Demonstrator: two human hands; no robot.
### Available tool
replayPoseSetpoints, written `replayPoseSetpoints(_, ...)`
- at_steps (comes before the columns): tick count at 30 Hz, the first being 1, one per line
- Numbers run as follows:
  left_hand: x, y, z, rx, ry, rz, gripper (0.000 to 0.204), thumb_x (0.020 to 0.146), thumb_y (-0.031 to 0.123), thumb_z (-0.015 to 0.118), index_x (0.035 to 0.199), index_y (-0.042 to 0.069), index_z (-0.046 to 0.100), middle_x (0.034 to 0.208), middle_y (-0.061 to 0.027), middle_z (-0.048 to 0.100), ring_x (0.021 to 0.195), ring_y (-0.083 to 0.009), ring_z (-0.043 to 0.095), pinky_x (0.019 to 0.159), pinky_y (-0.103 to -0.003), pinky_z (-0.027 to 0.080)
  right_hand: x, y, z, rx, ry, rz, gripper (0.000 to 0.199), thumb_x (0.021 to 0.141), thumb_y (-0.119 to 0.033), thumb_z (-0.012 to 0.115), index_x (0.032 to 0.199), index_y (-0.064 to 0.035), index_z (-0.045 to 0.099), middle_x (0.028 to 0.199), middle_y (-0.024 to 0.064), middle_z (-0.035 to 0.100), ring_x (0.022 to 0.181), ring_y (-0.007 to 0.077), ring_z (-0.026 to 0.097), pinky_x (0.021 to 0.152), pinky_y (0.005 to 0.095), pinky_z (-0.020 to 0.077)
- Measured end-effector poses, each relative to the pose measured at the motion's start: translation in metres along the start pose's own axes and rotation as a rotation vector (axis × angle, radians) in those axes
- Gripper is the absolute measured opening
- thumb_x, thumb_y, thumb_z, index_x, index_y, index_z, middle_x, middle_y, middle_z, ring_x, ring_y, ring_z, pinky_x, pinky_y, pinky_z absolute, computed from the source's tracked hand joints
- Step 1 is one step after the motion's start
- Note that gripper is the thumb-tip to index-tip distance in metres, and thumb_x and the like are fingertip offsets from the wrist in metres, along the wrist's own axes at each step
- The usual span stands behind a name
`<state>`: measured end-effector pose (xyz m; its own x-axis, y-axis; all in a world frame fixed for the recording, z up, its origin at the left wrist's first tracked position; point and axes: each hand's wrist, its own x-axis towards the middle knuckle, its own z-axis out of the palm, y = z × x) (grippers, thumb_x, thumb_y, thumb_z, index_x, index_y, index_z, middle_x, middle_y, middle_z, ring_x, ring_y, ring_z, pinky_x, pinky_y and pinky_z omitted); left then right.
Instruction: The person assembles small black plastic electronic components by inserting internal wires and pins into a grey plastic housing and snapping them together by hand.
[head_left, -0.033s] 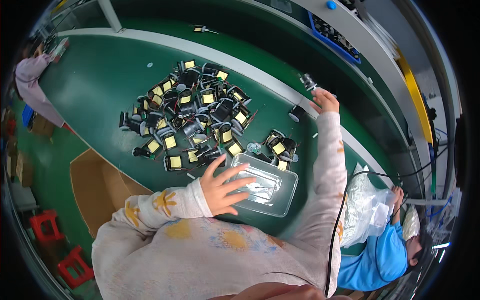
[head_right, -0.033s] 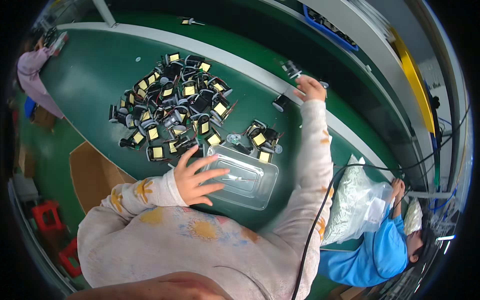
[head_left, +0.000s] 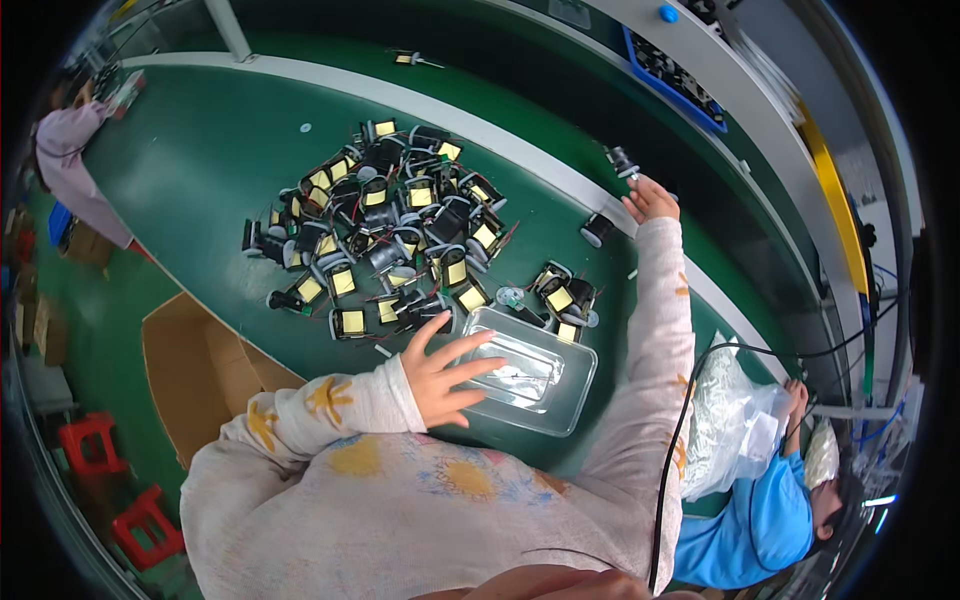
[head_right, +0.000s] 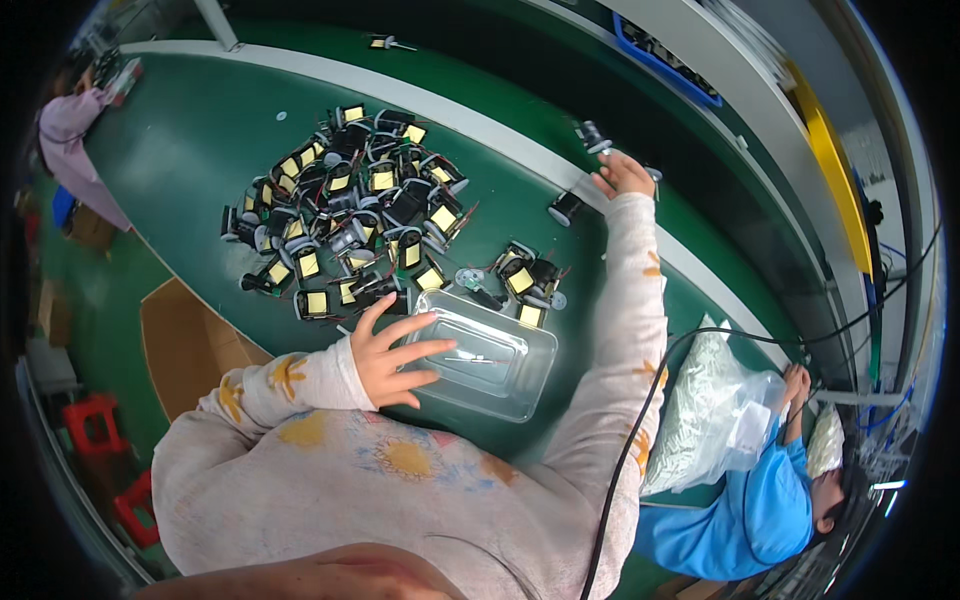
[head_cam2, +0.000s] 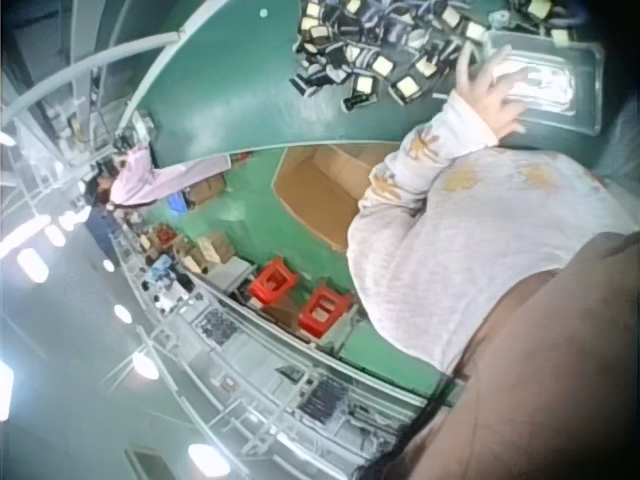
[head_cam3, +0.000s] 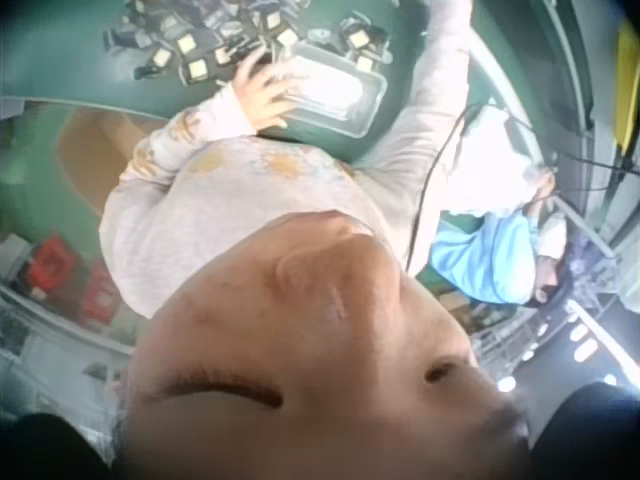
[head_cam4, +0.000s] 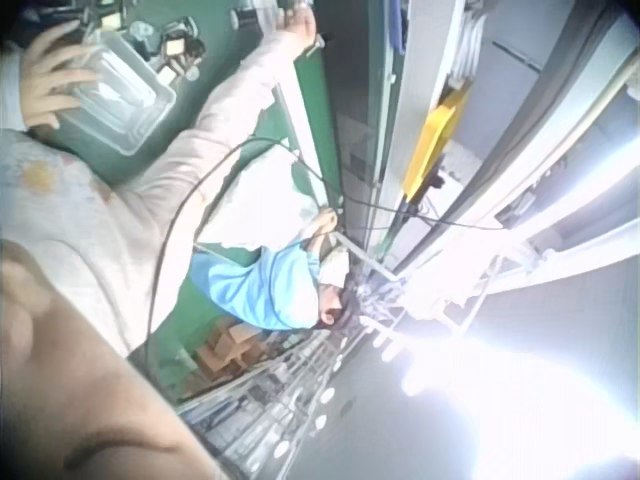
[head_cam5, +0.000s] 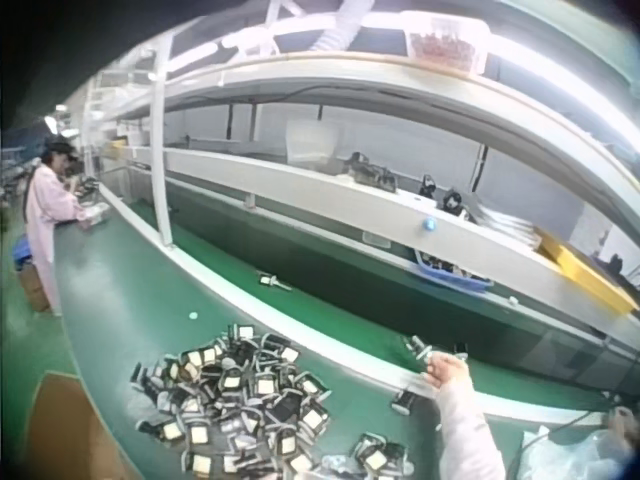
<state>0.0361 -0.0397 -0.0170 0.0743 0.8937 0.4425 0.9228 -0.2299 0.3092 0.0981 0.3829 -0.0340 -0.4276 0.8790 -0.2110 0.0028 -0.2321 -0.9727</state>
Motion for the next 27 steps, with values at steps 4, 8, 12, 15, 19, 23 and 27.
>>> replayPoseSetpoints(4,-0.003,-0.016,0.007,0.153,-0.07,0.048,0.007,0.067,0.026,0.066,0.066,0.021,0.061,0.129,0.001,0.052,0.13,-0.0288,0.035,0.104,-0.06,0.017,0.043,0.022,-0.022,0.151,0.048,0.157,0.062,0.083,-0.007,0.065,0.136,-0.0142,0.035,0.109,0.0187,0.059,0.084,0.0284,0.062,0.068,0.0422,0.0576)
replayPoseSetpoints(8,0.026,-0.026,-0.043,0.045,-0.188,-0.036,0.02,0.078,0.034,0.06,0.09,0.019,0.064,0.126,-0.0051,0.051,0.127,-0.0314,0.035,0.098,-0.058,0.025,-0.045,-0.001,-0.012,-0.161,0.051,-0.185,0.08,0.081,-0.011,0.068,0.144,-0.0219,0.02,0.141,0.0223,0.029,0.088,0.027,0.062,0.065,0.0364,0.056)
replayPoseSetpoints(12,0.098,-0.088,-0.039,0.338,-0.239,-0.24,0.021,0.083,0.023,0.055,0.101,0.013,0.061,0.109,-0.0064,0.057,0.108,-0.0285,0.05,0.089,-0.044,0.04,-0.181,0.005,-0.017,-0.601,-0.109,-0.599,0.058,0.075,-0.01,0.068,0.13,-0.0113,0.047,0.131,0.0103,0.047,0.105,0.0224,0.052,0.088,0.0367,0.0438)
replayPoseSetpoints(15,0.123,-0.162,-0.012,0.459,-0.48,-0.231,0.022,0.08,0.013,0.057,0.101,0.013,0.062,0.105,-0.0069,0.059,0.104,-0.0272,0.052,0.089,-0.04,0.043,-0.259,0.006,-0.007,-1.07,-0.258,-0.969,0.059,0.07,-0.011,0.07,0.125,-0.0094,0.05,0.126,0.0157,0.049,0.112,0.0362,0.047,0.096,0.041,0.0371)
replayPoseSetpoints(19,0.149,-0.123,-0.021,0.544,-0.531,-0.333,0.021,0.081,0.016,0.051,0.095,0.007,0.064,0.091,-0.009,0.064,0.088,-0.0201,0.061,0.079,-0.033,0.046,-0.287,0.034,-0.026,-0.939,-0.034,-0.643,0.06,0.069,-0.011,0.071,0.126,-0.0076,0.049,0.126,0.017,0.048,0.108,0.0346,0.048,0.091,0.0388,0.0403)
replayPoseSetpoints(23,0.137,-0.123,-0.016,0.923,-0.394,-0.215,0.025,0.08,0.018,0.051,0.098,0.011,0.066,0.092,-0.0094,0.066,0.09,-0.0262,0.063,0.084,-0.038,0.047,-0.297,0.027,-0.027,-0.968,-0.064,-0.787,0.047,0.067,-0.003,0.069,0.113,-0.0061,0.057,0.113,0.0125,0.054,0.1,0.0313,0.05,0.08,0.036,0.045)
replayPoseSetpoints(27,0.127,-0.139,-0.009,0.725,-0.067,-0.023,0.023,0.081,0.018,0.048,0.095,0.012,0.066,0.09,-0.0121,0.066,0.091,-0.0279,0.062,0.085,-0.038,0.047,-0.3,0.023,0.012,-1.18,-0.543,-0.862,0.03,0.062,-0.003,0.07,0.091,-0.0034,0.061,0.096,0.0101,0.058,0.089,0.0295,0.054,0.076,0.0348,0.0475)
